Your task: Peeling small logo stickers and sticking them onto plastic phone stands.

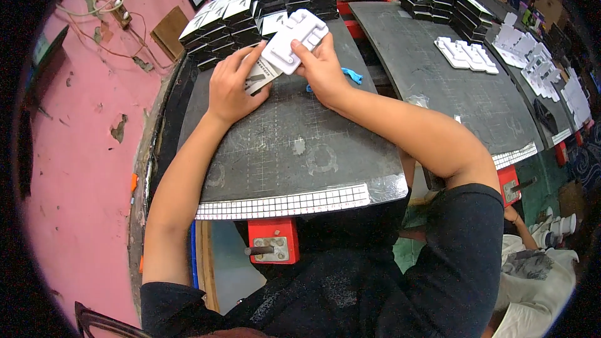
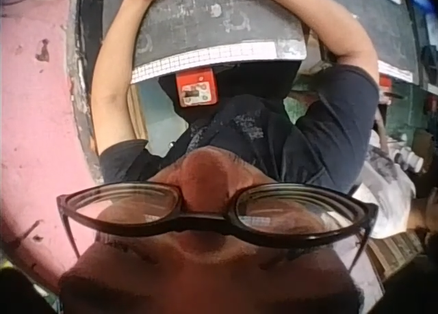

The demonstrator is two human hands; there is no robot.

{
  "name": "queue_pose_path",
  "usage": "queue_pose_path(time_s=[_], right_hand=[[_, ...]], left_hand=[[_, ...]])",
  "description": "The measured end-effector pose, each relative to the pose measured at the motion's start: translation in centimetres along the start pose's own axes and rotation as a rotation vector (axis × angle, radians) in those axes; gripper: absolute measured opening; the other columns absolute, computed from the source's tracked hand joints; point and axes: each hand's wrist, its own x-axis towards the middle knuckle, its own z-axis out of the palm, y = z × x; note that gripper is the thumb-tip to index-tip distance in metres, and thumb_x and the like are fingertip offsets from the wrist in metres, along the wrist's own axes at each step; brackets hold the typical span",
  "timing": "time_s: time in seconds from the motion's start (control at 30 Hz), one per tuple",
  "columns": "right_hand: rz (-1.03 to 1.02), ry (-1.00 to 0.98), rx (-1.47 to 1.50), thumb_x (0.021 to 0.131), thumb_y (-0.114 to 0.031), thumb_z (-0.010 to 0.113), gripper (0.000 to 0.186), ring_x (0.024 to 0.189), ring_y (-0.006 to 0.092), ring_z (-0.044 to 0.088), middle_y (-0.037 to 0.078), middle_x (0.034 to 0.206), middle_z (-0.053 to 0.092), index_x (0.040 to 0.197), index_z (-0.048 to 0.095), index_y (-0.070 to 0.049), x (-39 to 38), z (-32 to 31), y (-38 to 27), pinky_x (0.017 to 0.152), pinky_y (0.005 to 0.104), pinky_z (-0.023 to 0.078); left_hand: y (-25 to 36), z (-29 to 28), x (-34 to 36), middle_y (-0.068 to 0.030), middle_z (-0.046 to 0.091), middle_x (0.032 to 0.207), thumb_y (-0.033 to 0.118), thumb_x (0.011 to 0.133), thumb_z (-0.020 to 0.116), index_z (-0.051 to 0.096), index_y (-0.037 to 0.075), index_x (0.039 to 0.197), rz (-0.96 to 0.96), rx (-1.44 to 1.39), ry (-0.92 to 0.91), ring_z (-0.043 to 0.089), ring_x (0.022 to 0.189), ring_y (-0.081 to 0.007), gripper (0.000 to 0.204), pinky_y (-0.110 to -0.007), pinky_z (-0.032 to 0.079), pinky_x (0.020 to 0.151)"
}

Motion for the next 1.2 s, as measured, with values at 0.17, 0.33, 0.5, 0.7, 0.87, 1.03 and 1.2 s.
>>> queue_pose_path(time_s=[0.17,0.33,0.5,0.7,0.87,1.03,1.2], right_hand=[[0.068,0.046,-0.124,0.114,-0.015,0.058,0.047,0.124,0.0286,0.072,0.015,0.143,0.062,0.151,0.030,-0.011,-1.0,0.7,-1.5,0.089,0.0481,0.071],[0.066,0.031,-0.207,0.111,-0.018,0.064,0.051,0.116,0.0251,0.075,0.013,0.138,0.066,0.151,0.033,-0.011,-1.0,0.4,-1.2,0.075,0.0391,0.072],[-0.064,-0.042,-0.246,0.104,-0.012,0.076,0.060,0.112,0.0206,0.075,0.011,0.132,0.069,0.151,0.040,-0.004,-0.4,-1.0,0.8,0.077,0.0311,0.067],[-0.007,0.091,-0.322,0.097,-0.001,0.081,0.065,0.111,0.0221,0.076,0.015,0.126,0.073,0.147,0.040,0.001,-1.7,0.8,-0.5,0.081,0.0319,0.066],[-0.073,0.038,-0.394,0.096,-0.003,0.082,0.065,0.111,0.0214,0.076,0.017,0.122,0.075,0.151,0.050,0.004,-1.8,0.4,-0.4,0.084,0.0310,0.064],[-0.117,-0.110,-0.802,0.102,-0.014,0.075,0.056,0.106,0.0221,0.071,0.017,0.123,0.071,0.155,0.061,-0.003,-1.6,-0.6,0.4,0.090,0.0346,0.057],[-0.245,-0.237,-0.988,0.105,-0.013,0.064,0.050,0.114,0.0302,0.062,0.020,0.127,0.055,0.153,0.060,0.000,-2.4,0.0,0.3,0.100,0.0398,0.051]], left_hand=[[0.7,-0.2,0.1,-0.0107,0.068,0.133,0.020,0.070,0.088,0.059,0.019,0.158,-0.007,-0.025,0.008,0.071,0.112,-0.0323,0.092,-0.043,0.057,0.098],[1.1,-0.2,0.2,-0.0116,0.067,0.133,0.020,0.071,0.087,0.058,0.017,0.158,-0.027,-0.071,0.006,0.071,0.113,-0.0338,0.092,-0.044,0.058,0.099],[1.5,-0.1,0.4,-0.0127,0.067,0.135,0.020,0.072,0.087,0.056,0.016,0.160,-0.027,-0.105,-0.017,0.071,0.113,-0.0352,0.093,-0.045,0.059,0.099],[1.1,-0.1,0.0,-0.0139,0.066,0.136,0.021,0.075,0.087,0.054,0.015,0.162,-0.028,-0.095,-0.032,0.071,0.113,-0.0359,0.093,-0.045,0.059,0.099],[1.3,0.5,0.1,-0.0139,0.064,0.134,0.029,0.079,0.086,0.051,0.016,0.164,-0.006,-0.042,-0.029,0.068,0.116,-0.0332,0.093,-0.044,0.057,0.099],[1.3,0.7,0.2,-0.0143,0.064,0.136,0.029,0.080,0.087,0.048,0.013,0.165,0.025,-0.008,-0.029,0.067,0.119,-0.0331,0.095,-0.044,0.055,0.102],[0.9,0.4,-0.2,-0.0159,0.063,0.138,0.027,0.079,0.088,0.043,0.006,0.167,0.013,-0.025,-0.021,0.066,0.121,-0.0337,0.101,-0.045,0.053,0.105]])
